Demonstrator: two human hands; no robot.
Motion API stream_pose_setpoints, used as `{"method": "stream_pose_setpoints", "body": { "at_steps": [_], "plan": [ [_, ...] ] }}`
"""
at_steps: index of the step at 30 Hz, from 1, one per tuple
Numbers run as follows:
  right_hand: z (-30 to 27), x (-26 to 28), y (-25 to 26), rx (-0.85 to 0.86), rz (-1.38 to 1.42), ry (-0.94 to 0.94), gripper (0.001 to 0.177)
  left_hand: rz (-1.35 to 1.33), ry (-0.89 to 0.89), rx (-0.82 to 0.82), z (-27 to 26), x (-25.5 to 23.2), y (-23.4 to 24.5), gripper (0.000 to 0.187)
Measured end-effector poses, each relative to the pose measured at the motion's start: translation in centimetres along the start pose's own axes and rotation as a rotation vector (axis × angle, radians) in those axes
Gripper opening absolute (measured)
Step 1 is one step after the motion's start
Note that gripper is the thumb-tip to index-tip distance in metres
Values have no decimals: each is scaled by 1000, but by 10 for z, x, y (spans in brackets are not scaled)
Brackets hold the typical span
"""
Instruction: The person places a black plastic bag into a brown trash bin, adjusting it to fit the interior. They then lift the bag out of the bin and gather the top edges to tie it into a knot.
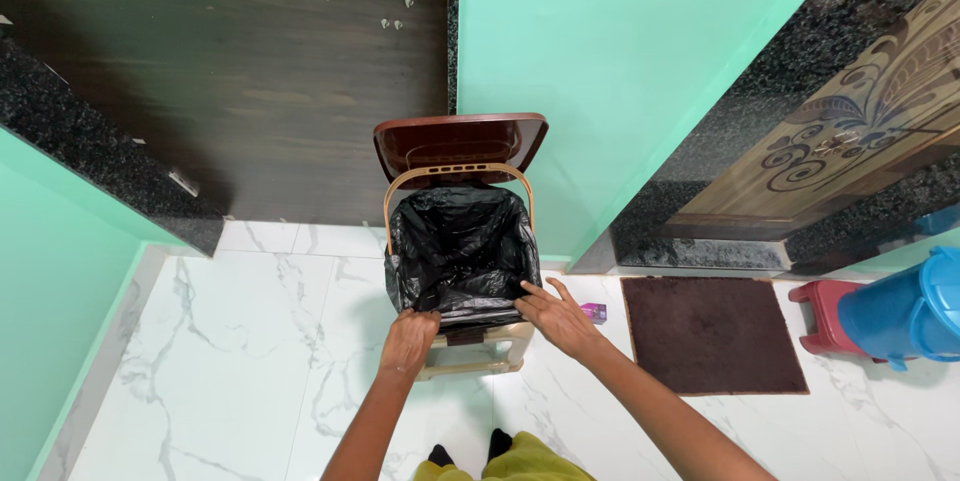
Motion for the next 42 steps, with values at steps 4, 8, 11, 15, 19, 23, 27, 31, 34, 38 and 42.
{"method": "stream_pose_setpoints", "body": {
  "at_steps": [4, 8, 11, 15, 19, 23, 27, 31, 34, 38, 42],
  "plan": [
    [-4, 6, 11, -40, 42, -56, 68, -49, -1, -100, -3, -5, 29, 47],
    [8, 32, -2, -52, 20, -32, 78, -175, -31, -66, -3, -18, 45, 73],
    [16, 56, -16, 31, 48, 10, 78, -174, -26, 18, -6, -23, 40, 86],
    [13, 57, -26, 210, 119, -63, 82, -126, 49, 176, -10, -16, 15, 90],
    [4, 31, -16, 181, 107, -76, 86, -165, 85, 179, -10, -13, 4, 90],
    [-5, -14, -18, 122, 190, -165, 92, -138, 90, 203, -10, -17, -2, 91],
    [-11, -55, -41, 114, 333, -287, 110, -128, 84, 229, -8, -17, -4, 93],
    [-11, -70, -48, 76, 575, -459, 129, -123, 86, 272, -9, -17, -7, 93],
    [3, -65, -34, -33, 656, -462, 130, -139, 83, 285, -7, -19, -8, 93],
    [21, -45, -27, -27, 675, -427, 133, -134, 86, 297, -8, -17, -5, 92],
    [20, -39, -27, -69, 799, -456, 136, -134, 93, 292, -9, -16, -2, 92]
  ]
}}
Point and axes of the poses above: each hand's wrist, its own z-axis towards the middle knuckle, its own y-axis out of the back of the hand, x = y × z, the point moved 10 cm from there along z, towards the middle knuckle, and after that the axes turned 9 degrees about z, right-handed, at the moved point
